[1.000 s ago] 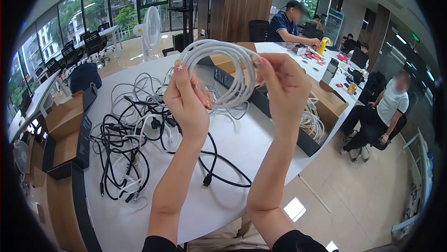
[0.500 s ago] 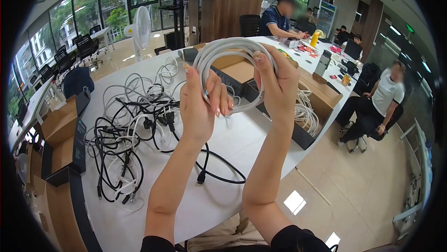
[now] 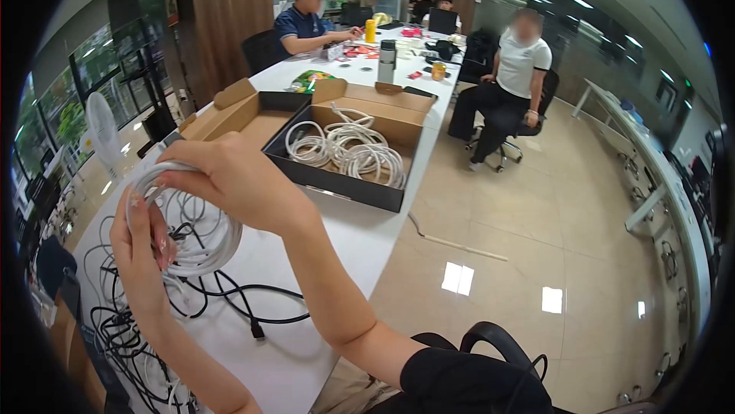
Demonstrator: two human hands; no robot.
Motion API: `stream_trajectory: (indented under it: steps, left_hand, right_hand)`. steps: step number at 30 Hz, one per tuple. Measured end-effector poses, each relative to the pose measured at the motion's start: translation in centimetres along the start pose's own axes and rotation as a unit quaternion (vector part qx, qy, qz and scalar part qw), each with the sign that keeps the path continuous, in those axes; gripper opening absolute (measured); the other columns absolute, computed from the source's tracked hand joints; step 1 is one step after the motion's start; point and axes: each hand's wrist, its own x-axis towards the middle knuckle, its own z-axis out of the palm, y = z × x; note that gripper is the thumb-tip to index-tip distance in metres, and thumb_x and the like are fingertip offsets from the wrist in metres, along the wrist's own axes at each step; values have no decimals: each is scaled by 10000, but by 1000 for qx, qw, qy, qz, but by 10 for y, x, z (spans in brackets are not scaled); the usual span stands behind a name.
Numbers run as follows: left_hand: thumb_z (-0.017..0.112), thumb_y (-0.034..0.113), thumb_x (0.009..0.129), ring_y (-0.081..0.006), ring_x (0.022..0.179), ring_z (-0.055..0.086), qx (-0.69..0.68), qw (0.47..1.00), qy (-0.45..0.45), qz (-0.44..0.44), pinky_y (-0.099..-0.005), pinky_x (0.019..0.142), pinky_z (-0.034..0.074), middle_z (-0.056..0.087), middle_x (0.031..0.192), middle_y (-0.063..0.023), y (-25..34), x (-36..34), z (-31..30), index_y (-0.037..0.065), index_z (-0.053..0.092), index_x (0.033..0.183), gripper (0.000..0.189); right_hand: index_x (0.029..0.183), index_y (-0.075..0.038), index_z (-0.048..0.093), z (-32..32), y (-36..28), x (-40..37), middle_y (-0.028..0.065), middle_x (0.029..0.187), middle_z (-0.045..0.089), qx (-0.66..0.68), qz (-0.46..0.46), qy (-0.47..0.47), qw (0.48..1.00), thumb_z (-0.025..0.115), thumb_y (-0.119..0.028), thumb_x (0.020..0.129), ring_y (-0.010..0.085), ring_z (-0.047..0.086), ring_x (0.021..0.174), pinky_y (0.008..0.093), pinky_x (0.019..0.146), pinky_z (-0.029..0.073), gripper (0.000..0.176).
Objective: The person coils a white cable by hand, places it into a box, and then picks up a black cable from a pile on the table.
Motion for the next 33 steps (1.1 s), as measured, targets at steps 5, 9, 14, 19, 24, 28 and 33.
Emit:
stream_trajectory:
  steps: [5,9,14,19,24,28,33]
  left_hand:
    - [396,382,954,-5,427,219,-7,997,76,-8,-185,391,188,296,569,67,-4,-3,17,12,569,984,409]
    - [369,438,948,-14,407,173,-225,971,87,-3,-198,381,136,270,552,70,1,-8,24,24,566,874,465]
    - [389,430,939,-19,393,143,-247,965,85,-12,-208,374,97,254,535,69,5,-23,1,28,542,868,435]
    - [414,382,941,-13,401,153,-177,950,255,11,-205,381,108,267,536,68,22,-27,23,31,538,887,376]
    - [427,351,942,-4,409,179,-182,944,270,39,-194,395,138,284,541,70,18,-18,24,34,527,940,333]
    - [428,350,941,-5,402,207,-276,954,96,70,-196,390,158,314,541,61,5,-21,15,16,489,1017,349]
    - [473,389,904,-39,381,323,-263,959,-27,98,-180,380,251,391,536,23,-15,-22,22,-41,475,1011,443]
  right_hand:
    - [877,-45,585,-11,-18,-5,137,633,592,-76,1,18,997,616,-219,818,303,583,588,356,538,436,186]
    - [870,-60,583,-10,-26,-5,123,624,593,-56,-39,56,996,633,-210,801,277,583,567,337,516,432,172]
    - [870,-63,590,-3,-32,-3,97,633,595,2,-97,68,993,663,-189,768,265,579,547,324,489,428,178]
    - [821,-68,606,2,-29,-1,59,630,583,51,-120,113,985,683,-189,749,227,538,543,311,486,399,160]
    - [778,-64,613,3,-30,5,27,595,554,-26,-154,169,973,695,-200,739,180,452,554,301,494,358,163]
    - [745,-50,614,-1,-35,2,26,597,563,56,-119,155,979,682,-182,756,151,479,525,263,471,352,148]
    - [705,-33,608,-28,-30,-8,24,562,556,114,-119,89,982,683,-154,751,130,491,453,212,433,339,150]
